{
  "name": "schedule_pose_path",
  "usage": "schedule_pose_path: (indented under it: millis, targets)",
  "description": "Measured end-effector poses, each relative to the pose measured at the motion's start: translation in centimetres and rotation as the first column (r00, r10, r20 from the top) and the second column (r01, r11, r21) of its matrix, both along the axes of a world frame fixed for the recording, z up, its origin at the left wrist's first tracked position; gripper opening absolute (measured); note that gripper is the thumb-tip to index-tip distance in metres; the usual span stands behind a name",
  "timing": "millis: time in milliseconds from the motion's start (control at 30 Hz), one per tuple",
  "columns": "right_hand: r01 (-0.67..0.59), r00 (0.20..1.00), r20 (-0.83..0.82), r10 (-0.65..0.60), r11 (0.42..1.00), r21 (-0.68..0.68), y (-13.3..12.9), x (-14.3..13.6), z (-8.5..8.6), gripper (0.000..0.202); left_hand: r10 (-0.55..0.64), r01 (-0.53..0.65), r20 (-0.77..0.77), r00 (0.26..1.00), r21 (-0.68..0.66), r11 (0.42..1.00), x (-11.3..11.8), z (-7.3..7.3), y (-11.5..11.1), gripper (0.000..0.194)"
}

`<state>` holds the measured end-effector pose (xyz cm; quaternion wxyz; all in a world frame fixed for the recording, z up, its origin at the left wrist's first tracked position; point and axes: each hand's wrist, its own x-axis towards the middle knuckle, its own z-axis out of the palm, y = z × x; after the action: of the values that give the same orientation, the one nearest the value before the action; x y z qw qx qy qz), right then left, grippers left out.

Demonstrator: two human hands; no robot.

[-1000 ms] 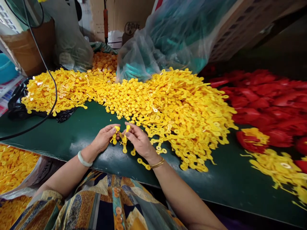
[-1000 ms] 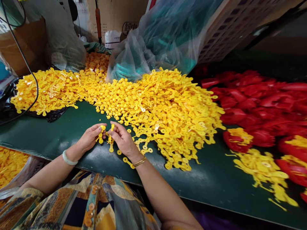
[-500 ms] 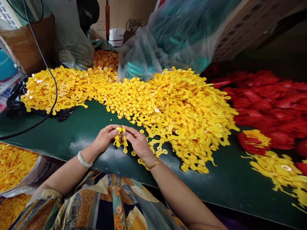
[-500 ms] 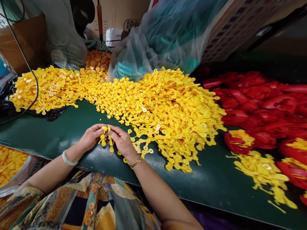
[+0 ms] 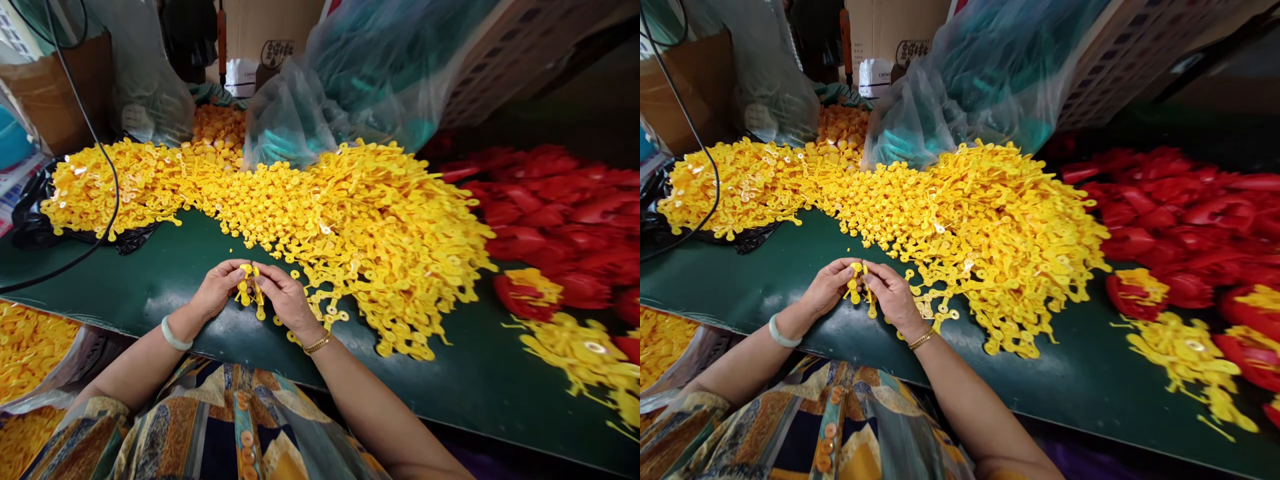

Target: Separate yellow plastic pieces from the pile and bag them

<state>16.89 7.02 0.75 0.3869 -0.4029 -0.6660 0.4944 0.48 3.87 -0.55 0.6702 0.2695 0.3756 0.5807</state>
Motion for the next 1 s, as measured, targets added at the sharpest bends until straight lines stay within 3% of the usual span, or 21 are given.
schedule_pose_path:
  millis: [500, 800, 1000]
  targets:
    - [0.023, 1.0, 0.018, -0.024, 0.999, 0.048, -0.2, -0.2, 0.1, 0.029, 0.001, 0.0, -0.039, 0.999, 0.039, 0.999, 0.1, -0.3, 0.0, 0.038]
    - [0.094, 0.992, 0.078, -0.098, 0.994, 0.062, -0.7, -0.6, -0.5, 0.03, 0.134, -0.086, -0.353, 0.926, 0.149, 0.985, 0.2, -1.1, -0.2, 0.029]
    - [0.098, 0.987, 0.107, -0.121, 0.975, 0.198, -1.3, -1.0, -1.2, 0.032, 0.2, -0.126, -0.469, 0.86, 0.186, 0.974, 0.2, -1.2, -0.5, 0.023]
